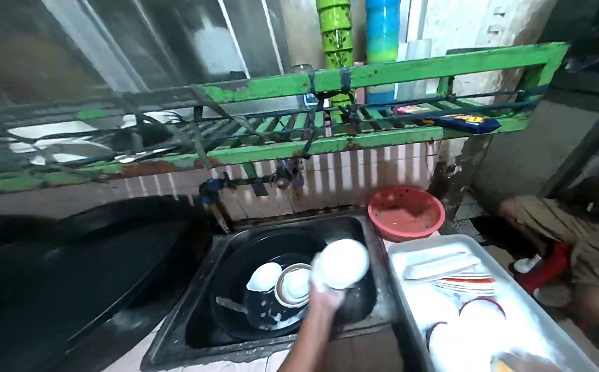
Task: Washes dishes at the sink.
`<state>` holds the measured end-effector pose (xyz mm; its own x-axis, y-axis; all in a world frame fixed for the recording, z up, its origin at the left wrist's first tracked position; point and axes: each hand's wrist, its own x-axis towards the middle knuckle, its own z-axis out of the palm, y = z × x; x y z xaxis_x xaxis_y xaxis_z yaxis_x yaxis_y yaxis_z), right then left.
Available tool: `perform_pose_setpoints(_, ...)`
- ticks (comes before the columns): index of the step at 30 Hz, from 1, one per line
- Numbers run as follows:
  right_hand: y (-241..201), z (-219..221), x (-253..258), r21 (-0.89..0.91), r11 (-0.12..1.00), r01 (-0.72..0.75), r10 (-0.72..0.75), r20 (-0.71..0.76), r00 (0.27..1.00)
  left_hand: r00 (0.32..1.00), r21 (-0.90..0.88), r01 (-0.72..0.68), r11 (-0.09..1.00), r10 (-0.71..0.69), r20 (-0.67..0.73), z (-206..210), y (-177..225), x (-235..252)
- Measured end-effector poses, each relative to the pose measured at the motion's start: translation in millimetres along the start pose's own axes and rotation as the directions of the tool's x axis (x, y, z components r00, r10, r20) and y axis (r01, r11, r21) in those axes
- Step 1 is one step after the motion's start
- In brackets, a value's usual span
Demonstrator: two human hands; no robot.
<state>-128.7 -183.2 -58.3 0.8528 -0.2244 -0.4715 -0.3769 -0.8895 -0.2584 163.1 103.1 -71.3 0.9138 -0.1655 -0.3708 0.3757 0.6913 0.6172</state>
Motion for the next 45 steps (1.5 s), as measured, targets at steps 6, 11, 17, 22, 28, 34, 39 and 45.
perform_pose_setpoints(6, -11.4, -9.1, -2.1, -0.007, 0.997, -0.079, 0.079, 0.05, 0.996, 0.859, 0.191, -0.225, 0.956, 0.287, -0.425, -90.8, 25.0, 26.4)
perform_pose_setpoints(11, -24.5, -19.3, -5.1, -0.004, 0.988, -0.154, 0.154, 0.097, 0.983, 0.942, 0.493, -0.17, 0.853, 0.288, -0.174, 4.6, 13.3, -19.3)
perform_pose_setpoints(17, -28.2, -25.5, -12.4, 0.159, 0.943, -0.291, 0.296, -0.011, 0.955, 0.631, 0.788, -0.588, 0.182, -0.506, 0.588, 90.7, -66.2, -126.9)
perform_pose_setpoints(22, -22.5, -23.3, -9.6, 0.176, 0.947, -0.27, 0.276, -0.009, 0.961, 0.564, 0.38, -0.758, -0.53, -0.826, -0.028, 134.4, -84.2, -199.4)
perform_pose_setpoints(28, -16.3, -25.9, -6.4, 0.346, 0.924, -0.165, 0.184, -0.022, 0.983, 0.675, 0.376, -0.679, -0.631, -0.737, -0.018, 121.6, -107.4, -200.8)
perform_pose_setpoints(34, -9.0, -31.5, -16.8, 0.601, 0.798, -0.047, 0.305, -0.335, 0.891, 0.575, 0.827, -0.56, -0.058, -0.746, 0.336, 99.6, -118.8, -144.9)
perform_pose_setpoints(39, -22.6, -21.1, -33.3, 0.618, 0.749, 0.238, 0.332, -0.661, 0.674, 0.747, 0.789, 0.155, 0.595, -0.593, 0.301, 99.0, -115.2, -156.0)
perform_pose_setpoints(45, -52.8, -46.6, -15.6, 0.669, 0.723, 0.174, 0.311, -0.539, 0.783, 0.8, 0.924, -0.308, 0.227, -0.464, 0.381, 120.6, -118.2, -197.9)
